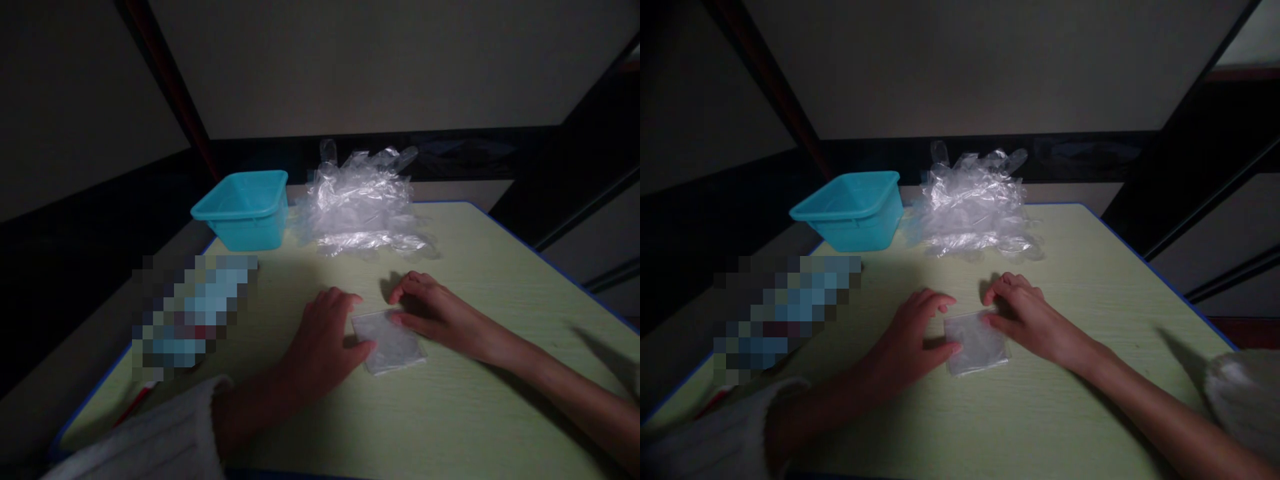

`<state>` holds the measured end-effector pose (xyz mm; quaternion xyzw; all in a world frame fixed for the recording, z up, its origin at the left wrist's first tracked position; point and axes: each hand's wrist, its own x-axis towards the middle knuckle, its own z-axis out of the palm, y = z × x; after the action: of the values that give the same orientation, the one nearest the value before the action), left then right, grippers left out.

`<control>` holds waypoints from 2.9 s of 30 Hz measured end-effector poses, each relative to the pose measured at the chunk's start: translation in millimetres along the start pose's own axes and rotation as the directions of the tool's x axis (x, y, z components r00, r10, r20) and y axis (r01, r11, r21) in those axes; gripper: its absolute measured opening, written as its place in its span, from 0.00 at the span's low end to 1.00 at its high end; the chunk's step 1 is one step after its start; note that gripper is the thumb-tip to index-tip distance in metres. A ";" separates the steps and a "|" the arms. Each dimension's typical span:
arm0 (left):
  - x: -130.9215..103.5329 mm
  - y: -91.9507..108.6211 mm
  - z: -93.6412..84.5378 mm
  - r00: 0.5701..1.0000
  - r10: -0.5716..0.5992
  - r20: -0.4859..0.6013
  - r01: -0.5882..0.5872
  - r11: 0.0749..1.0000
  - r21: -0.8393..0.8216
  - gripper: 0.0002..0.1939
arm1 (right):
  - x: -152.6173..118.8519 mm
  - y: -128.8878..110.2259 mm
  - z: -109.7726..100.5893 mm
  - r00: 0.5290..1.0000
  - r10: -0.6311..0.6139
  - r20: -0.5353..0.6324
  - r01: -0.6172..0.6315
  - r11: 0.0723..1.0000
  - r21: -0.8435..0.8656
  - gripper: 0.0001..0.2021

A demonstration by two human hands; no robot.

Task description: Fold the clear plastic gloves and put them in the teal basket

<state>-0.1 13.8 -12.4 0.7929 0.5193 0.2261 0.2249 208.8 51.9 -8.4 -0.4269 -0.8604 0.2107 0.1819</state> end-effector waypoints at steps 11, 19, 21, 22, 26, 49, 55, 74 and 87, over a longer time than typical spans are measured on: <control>-0.7 1.9 -0.5 1.000 0.011 0.020 -0.011 1.000 0.007 0.21 | 0.0 -0.6 2.3 1.000 0.017 0.015 -0.016 0.999 -0.033 0.02; -0.8 1.1 -0.9 0.999 0.020 0.026 -0.020 1.000 -0.008 0.21 | 1.9 -6.9 0.5 0.999 0.030 0.025 -0.031 0.999 0.022 0.02; -0.5 0.7 -0.8 0.999 0.008 0.033 -0.008 1.000 -0.011 0.21 | 2.3 -9.1 -0.2 0.999 0.043 0.033 -0.045 0.997 0.062 0.02; -0.4 0.5 -0.7 0.999 0.003 0.033 -0.002 1.000 -0.011 0.21 | 2.4 -9.9 -0.5 0.998 0.056 0.038 -0.059 0.995 0.082 0.02; -0.4 -0.7 0.2 1.000 0.009 0.027 -0.008 1.000 -0.019 0.21 | 1.9 -10.0 -0.3 0.993 0.103 0.060 -0.112 0.977 0.179 0.05; 4.5 -0.3 1.6 0.996 -0.085 0.027 0.088 0.898 -0.431 0.26 | 8.0 -21.6 5.0 0.991 0.117 0.063 -0.130 0.769 0.626 0.09; 10.5 5.5 -4.0 0.965 -0.191 0.179 0.261 0.678 -0.687 0.20 | 10.2 -29.7 8.7 0.966 0.259 0.010 -0.176 0.630 0.757 0.15; 6.9 4.9 -1.7 0.963 -0.190 0.191 0.268 0.615 -0.741 0.29 | 8.8 -32.3 8.3 0.909 0.414 -0.054 -0.213 0.571 0.793 0.15; 6.0 10.0 -7.9 0.975 -0.122 0.184 0.215 0.712 -0.668 0.18 | 7.8 -34.4 8.0 0.887 0.453 -0.088 -0.203 0.555 0.807 0.16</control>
<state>4.6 16.7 0.6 0.6160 0.4543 0.3293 0.5528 177.8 37.8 3.7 -0.4853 -0.5504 0.5280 0.4275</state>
